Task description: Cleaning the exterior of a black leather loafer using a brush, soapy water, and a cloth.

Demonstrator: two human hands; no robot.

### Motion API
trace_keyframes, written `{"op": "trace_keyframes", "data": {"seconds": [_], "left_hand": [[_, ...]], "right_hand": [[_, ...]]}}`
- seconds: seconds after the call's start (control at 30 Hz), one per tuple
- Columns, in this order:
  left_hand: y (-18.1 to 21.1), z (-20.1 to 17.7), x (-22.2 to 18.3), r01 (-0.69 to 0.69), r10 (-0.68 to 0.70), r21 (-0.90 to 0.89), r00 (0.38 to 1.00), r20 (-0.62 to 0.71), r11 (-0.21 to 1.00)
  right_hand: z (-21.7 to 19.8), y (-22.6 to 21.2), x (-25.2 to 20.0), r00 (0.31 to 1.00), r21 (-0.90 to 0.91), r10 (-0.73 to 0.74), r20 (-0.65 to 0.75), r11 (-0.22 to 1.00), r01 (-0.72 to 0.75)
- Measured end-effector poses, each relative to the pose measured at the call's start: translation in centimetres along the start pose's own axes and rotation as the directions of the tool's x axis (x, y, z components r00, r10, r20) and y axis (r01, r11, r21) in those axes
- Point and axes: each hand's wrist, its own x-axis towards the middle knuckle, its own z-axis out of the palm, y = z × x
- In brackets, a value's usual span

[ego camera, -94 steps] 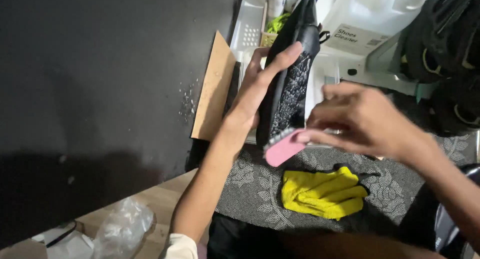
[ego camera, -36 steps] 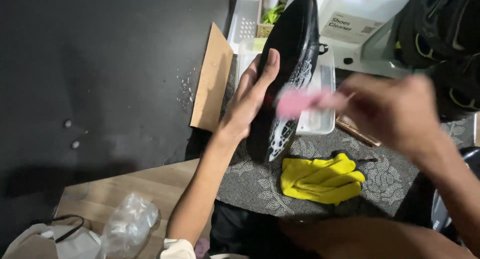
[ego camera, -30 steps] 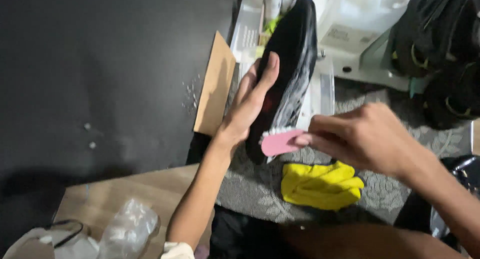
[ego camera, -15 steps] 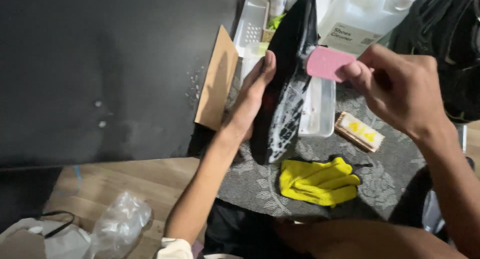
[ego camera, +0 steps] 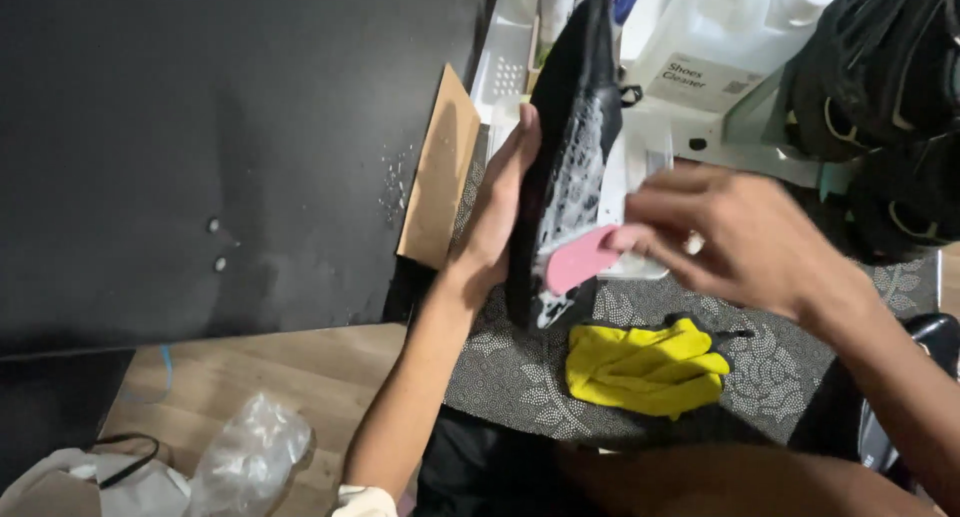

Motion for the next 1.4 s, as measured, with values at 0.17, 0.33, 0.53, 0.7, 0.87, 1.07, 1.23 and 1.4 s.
{"op": "trace_keyframes", "data": {"seconds": [0.17, 0.33, 0.53, 0.7, 0.87, 1.07, 1.23, 1.4], "left_hand": [[1.3, 0.6, 0.1, 0.02, -0.006, 0.101, 0.99, -0.138, 0.995], [-0.6, -1.5, 1.9, -0.109, 0.122, 0.224, 0.991, -0.047, 0.968], [-0.9, -0.4, 2.3, -0.125, 0.114, 0.08, 0.986, 0.121, 0.989], [-1.6, -2.1, 2.5, -0.075, 0.062, 0.345, 0.997, 0.049, 0.936], [-0.8, -1.1, 2.9, -0.075, 0.082, 0.245, 0.997, -0.015, 0.966], [2.0, 1.1, 1.9, 0.075, -0.072, 0.022, 0.988, -0.139, 0.997], [0.2, -0.7, 2.7, 0.048, -0.048, 0.012, 0.999, -0.013, 0.999], [0.1, -1.0, 4.0, 0.057, -0.059, 0.06, 0.997, 0.047, 0.997]], "right_hand": [[-0.8, 3.8, 0.0, 0.902, -0.159, -0.082, -0.425, 0.987, 0.015], [0.0, 1.2, 0.5, 0.981, -0.086, -0.115, -0.159, 0.991, 0.103], [-0.4, 1.5, 1.2, 0.958, -0.072, -0.18, -0.223, 0.983, 0.168], [-0.3, 4.0, 0.7, 0.918, -0.139, -0.2, -0.342, 0.977, 0.161], [0.8, 0.9, 0.1, 0.969, -0.026, -0.242, -0.05, 0.97, 0.241], [0.0, 2.7, 0.8, 0.912, -0.021, -0.337, -0.234, 0.94, 0.341], [-0.7, 4.1, 0.7, 0.946, -0.048, -0.2, -0.254, 0.98, 0.195], [-0.1, 2.4, 1.7, 0.983, 0.14, -0.185, -0.001, 0.973, 0.183]]}}
